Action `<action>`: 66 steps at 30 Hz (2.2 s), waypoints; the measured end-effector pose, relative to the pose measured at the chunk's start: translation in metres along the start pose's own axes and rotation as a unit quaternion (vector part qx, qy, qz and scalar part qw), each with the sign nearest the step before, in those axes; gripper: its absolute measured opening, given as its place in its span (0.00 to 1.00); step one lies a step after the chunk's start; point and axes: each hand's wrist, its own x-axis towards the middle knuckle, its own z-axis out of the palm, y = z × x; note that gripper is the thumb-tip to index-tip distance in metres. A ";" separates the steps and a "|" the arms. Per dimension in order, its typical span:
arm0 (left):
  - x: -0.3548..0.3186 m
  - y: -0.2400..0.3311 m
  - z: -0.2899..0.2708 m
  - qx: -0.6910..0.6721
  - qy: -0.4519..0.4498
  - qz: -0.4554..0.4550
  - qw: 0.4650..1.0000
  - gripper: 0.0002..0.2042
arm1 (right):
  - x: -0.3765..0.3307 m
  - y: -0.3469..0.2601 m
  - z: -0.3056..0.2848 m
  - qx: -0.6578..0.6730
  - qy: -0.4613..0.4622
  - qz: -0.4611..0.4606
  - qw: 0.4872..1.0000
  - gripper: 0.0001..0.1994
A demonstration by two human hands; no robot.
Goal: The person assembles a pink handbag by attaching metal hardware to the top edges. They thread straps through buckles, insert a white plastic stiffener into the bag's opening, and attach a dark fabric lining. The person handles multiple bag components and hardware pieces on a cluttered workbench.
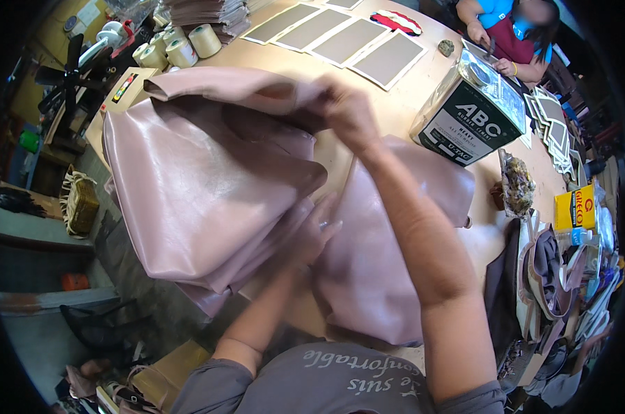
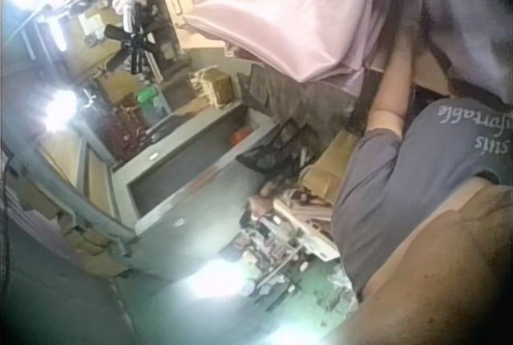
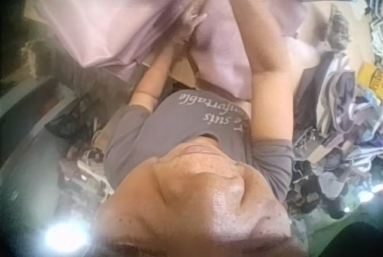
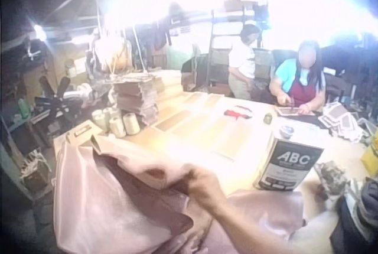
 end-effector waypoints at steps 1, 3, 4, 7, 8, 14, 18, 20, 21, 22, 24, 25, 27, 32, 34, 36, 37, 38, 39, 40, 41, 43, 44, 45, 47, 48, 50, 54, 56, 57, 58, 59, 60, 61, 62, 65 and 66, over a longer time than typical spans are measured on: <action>0.001 0.003 -0.001 -0.049 0.009 -0.015 0.999 0.28 | 0.006 -0.023 -0.019 -0.047 0.078 0.000 0.996 0.09; -0.001 0.010 -0.005 -0.143 0.036 -0.041 0.988 0.29 | 0.022 -0.031 -0.054 0.098 0.142 -0.038 0.984 0.11; 0.000 0.012 -0.009 -0.206 0.073 -0.034 0.975 0.29 | 0.021 -0.055 -0.072 0.133 0.146 -0.040 0.979 0.11; 0.010 0.007 -0.009 -0.264 0.091 -0.023 0.960 0.28 | 0.012 -0.109 -0.125 0.143 0.292 -0.090 0.941 0.06; 0.014 -0.006 -0.013 -0.266 0.081 -0.025 0.960 0.28 | 0.001 -0.111 -0.138 0.008 0.332 -0.177 0.926 0.07; 0.018 0.034 -0.016 -0.220 0.024 -0.108 0.969 0.33 | -0.085 -0.123 -0.249 0.056 0.378 -0.106 0.918 0.22; 0.014 0.087 -0.001 -0.081 -0.075 -0.029 0.993 0.40 | -0.191 -0.141 -0.295 -0.072 0.528 -0.056 0.844 0.21; 0.016 0.090 0.005 -0.011 -0.123 0.000 0.992 0.37 | -0.244 -0.152 -0.318 -0.141 0.594 -0.029 0.792 0.21; 0.017 0.092 0.009 0.022 -0.150 0.016 0.988 0.35 | -0.265 -0.163 -0.321 -0.139 0.640 -0.008 0.756 0.21; 0.011 0.088 0.006 -0.007 -0.112 0.009 0.994 0.29 | -0.284 -0.156 -0.324 -0.140 0.634 0.023 0.760 0.22; 0.002 0.103 -0.001 0.034 -0.058 0.024 0.997 0.28 | -0.321 -0.165 -0.328 -0.165 0.626 0.060 0.760 0.24; -0.001 0.111 -0.005 0.055 -0.034 0.034 0.997 0.28 | -0.338 -0.167 -0.327 -0.175 0.623 0.070 0.759 0.25; -0.005 0.124 -0.017 -0.016 0.002 0.056 0.998 0.26 | -0.360 -0.173 -0.313 -0.187 0.613 0.062 0.765 0.24; -0.002 0.143 -0.045 -0.009 0.082 0.118 0.990 0.26 | -0.403 -0.183 -0.314 -0.182 0.676 0.048 0.713 0.24; -0.005 0.158 -0.044 -0.023 0.076 0.085 0.993 0.26 | -0.406 -0.185 -0.312 -0.152 0.681 0.029 0.716 0.24; -0.004 0.157 -0.043 -0.050 0.077 0.078 0.993 0.26 | -0.409 -0.190 -0.311 -0.193 0.681 0.041 0.705 0.23; -0.006 0.152 -0.049 -0.063 0.095 0.082 0.990 0.26 | -0.408 -0.194 -0.312 -0.209 0.679 0.046 0.702 0.22; -0.007 0.144 -0.051 -0.078 0.108 0.085 0.987 0.26 | -0.407 -0.196 -0.310 -0.202 0.689 0.038 0.695 0.22; -0.009 0.139 -0.049 -0.093 0.121 0.088 0.984 0.26 | -0.406 -0.198 -0.309 -0.194 0.699 0.030 0.688 0.21; -0.014 0.137 -0.045 -0.102 0.136 0.090 0.981 0.24 | -0.406 -0.198 -0.309 -0.185 0.707 0.022 0.682 0.21; -0.013 0.131 -0.038 -0.082 0.154 0.108 0.979 0.23 | -0.408 -0.196 -0.312 -0.173 0.715 -0.005 0.678 0.22; -0.004 0.111 -0.020 -0.044 0.184 0.145 0.971 0.21 | -0.415 -0.194 -0.317 -0.153 0.729 -0.061 0.664 0.24; -0.001 0.101 -0.021 0.080 0.172 0.180 0.965 0.20 | -0.413 -0.186 -0.317 -0.203 0.720 -0.060 0.661 0.23; 0.000 0.096 -0.022 0.141 0.154 0.173 0.962 0.20 | -0.411 -0.175 -0.313 -0.252 0.708 -0.059 0.657 0.23; 0.003 0.094 -0.018 0.254 0.103 0.160 0.948 0.21 | -0.421 -0.156 -0.305 -0.263 0.693 -0.037 0.671 0.22; 0.001 0.098 -0.019 0.286 0.094 0.128 0.945 0.22 | -0.427 -0.145 -0.300 -0.219 0.687 -0.015 0.692 0.22; -0.007 0.107 -0.018 0.290 0.062 0.083 0.951 0.22 | -0.439 -0.121 -0.287 -0.115 0.686 -0.003 0.718 0.21; -0.024 0.106 -0.026 0.304 0.021 0.045 0.952 0.22 | -0.462 -0.108 -0.288 -0.013 0.663 0.010 0.748 0.16; -0.031 0.119 -0.025 0.296 -0.007 -0.023 0.955 0.22 | -0.468 -0.106 -0.288 -0.027 0.667 0.021 0.744 0.15; -0.035 0.125 -0.021 0.358 0.009 -0.013 0.934 0.22 | -0.471 -0.105 -0.288 -0.034 0.669 0.026 0.742 0.15; -0.039 0.130 -0.019 0.418 0.029 -0.002 0.908 0.22 | -0.476 -0.104 -0.287 -0.026 0.663 0.030 0.748 0.15; -0.043 0.133 -0.017 0.475 0.048 0.009 0.878 0.22 | -0.483 -0.103 -0.286 -0.018 0.656 0.034 0.754 0.15; -0.043 0.133 -0.015 0.467 0.049 0.021 0.883 0.21 | -0.490 -0.102 -0.283 -0.011 0.649 0.037 0.760 0.15; -0.045 0.135 -0.009 0.507 0.062 0.063 0.858 0.21 | -0.496 -0.100 -0.281 0.006 0.646 0.033 0.763 0.15; -0.047 0.138 0.002 0.544 0.074 0.104 0.829 0.21 | -0.503 -0.097 -0.280 0.022 0.643 0.030 0.765 0.15; -0.031 0.141 0.030 0.586 0.068 0.194 0.784 0.23 | -0.514 -0.096 -0.281 0.041 0.639 0.045 0.767 0.16; -0.022 0.147 0.042 0.601 0.049 0.204 0.771 0.24 | -0.517 -0.096 -0.281 0.042 0.639 0.054 0.766 0.16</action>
